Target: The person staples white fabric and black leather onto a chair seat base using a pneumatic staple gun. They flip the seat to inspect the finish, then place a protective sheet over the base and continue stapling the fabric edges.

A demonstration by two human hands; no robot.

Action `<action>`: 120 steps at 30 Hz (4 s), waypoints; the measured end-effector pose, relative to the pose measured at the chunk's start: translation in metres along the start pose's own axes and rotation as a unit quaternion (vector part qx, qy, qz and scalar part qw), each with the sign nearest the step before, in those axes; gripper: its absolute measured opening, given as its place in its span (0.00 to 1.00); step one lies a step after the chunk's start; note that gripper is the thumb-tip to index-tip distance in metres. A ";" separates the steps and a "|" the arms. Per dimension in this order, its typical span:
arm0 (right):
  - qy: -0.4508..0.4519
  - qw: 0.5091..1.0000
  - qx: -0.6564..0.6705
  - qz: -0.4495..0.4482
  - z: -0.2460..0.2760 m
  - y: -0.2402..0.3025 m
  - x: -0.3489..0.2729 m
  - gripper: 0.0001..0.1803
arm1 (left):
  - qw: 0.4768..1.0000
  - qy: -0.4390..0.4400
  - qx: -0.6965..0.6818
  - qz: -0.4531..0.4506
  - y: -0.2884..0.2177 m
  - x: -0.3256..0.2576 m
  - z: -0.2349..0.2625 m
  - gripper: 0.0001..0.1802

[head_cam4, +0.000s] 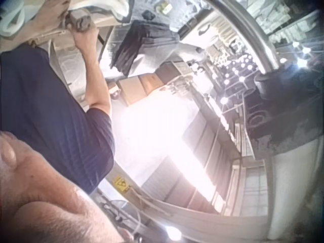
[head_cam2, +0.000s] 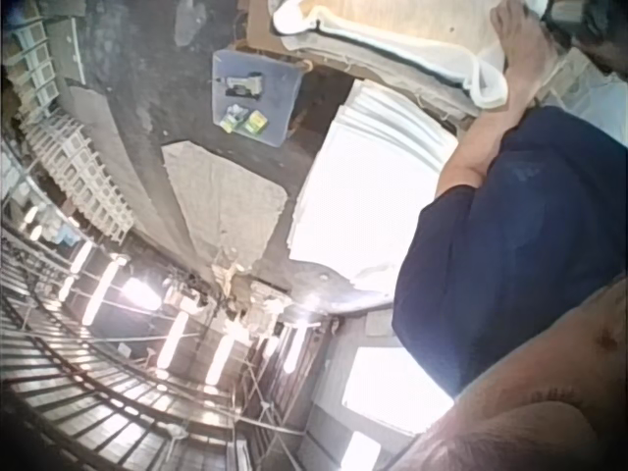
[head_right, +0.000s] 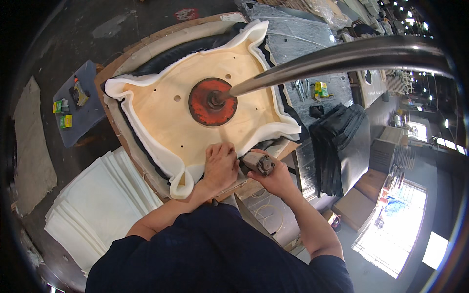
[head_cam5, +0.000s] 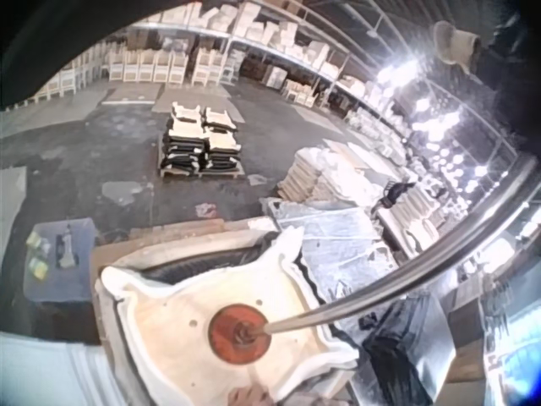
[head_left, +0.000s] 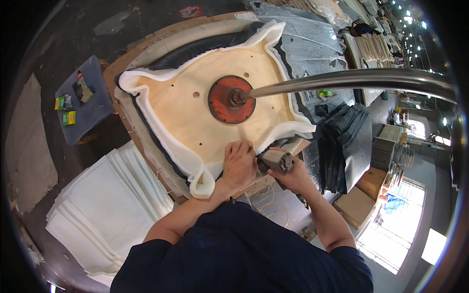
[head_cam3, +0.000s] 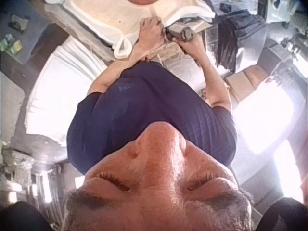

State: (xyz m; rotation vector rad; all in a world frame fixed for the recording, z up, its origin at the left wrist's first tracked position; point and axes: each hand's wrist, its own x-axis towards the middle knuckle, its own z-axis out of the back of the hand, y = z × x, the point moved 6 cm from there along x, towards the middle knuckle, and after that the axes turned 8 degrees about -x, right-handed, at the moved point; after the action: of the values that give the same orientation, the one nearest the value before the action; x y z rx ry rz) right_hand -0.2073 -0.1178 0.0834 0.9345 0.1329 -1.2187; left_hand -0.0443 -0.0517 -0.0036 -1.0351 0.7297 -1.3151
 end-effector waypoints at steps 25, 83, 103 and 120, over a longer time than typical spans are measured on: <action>-0.048 0.999 0.010 -0.002 -0.004 -0.004 -0.009 0.37 | 0.999 0.035 0.031 -0.026 -0.003 -0.005 0.003 0.11; -0.060 0.984 0.140 -0.088 -0.027 -0.011 -0.035 0.37 | 0.997 0.038 0.058 -0.031 0.003 -0.016 0.021 0.11; -0.033 0.999 0.019 -0.034 -0.026 0.009 -0.013 0.36 | 1.000 0.022 -0.007 -0.011 0.011 -0.008 0.012 0.11; -0.033 0.991 0.106 -0.079 -0.036 -0.008 -0.044 0.39 | 1.000 0.020 -0.001 -0.013 0.013 -0.009 0.014 0.08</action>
State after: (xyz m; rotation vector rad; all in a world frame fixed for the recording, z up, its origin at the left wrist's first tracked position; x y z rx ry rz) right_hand -0.2177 -0.0609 0.0803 1.0818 0.0259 -1.4290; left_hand -0.0279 -0.0406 -0.0109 -1.0262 0.7500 -1.3609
